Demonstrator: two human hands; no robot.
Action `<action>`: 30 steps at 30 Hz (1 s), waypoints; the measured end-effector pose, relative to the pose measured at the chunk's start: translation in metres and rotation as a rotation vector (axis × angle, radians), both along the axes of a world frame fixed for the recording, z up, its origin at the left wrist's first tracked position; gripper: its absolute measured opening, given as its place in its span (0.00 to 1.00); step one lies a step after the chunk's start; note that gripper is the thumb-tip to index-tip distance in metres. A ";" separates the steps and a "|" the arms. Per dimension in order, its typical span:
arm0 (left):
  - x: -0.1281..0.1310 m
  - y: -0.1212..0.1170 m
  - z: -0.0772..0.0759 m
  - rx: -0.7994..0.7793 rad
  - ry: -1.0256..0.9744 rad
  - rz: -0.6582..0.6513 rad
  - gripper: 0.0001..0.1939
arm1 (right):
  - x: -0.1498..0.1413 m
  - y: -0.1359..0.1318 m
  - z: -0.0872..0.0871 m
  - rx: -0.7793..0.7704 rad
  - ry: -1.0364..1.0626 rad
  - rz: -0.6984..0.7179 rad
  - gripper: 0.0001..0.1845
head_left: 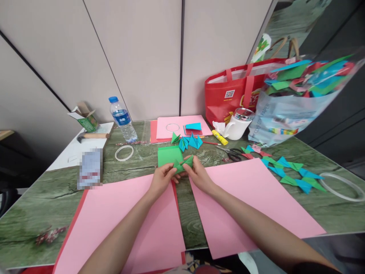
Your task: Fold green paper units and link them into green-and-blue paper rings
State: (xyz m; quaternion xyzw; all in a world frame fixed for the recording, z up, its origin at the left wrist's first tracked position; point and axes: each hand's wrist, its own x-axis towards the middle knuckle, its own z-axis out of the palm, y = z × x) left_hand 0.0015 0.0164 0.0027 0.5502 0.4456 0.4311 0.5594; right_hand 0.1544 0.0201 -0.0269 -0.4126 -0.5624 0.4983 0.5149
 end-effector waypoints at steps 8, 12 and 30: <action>0.001 -0.003 -0.003 -0.125 -0.113 -0.049 0.17 | -0.005 -0.006 0.002 0.010 -0.037 -0.030 0.12; 0.004 -0.005 -0.004 -0.087 -0.101 -0.031 0.15 | -0.008 -0.009 0.005 0.095 -0.081 -0.074 0.11; -0.003 -0.002 -0.007 0.197 0.016 0.266 0.06 | -0.004 -0.012 0.013 0.366 -0.008 -0.166 0.09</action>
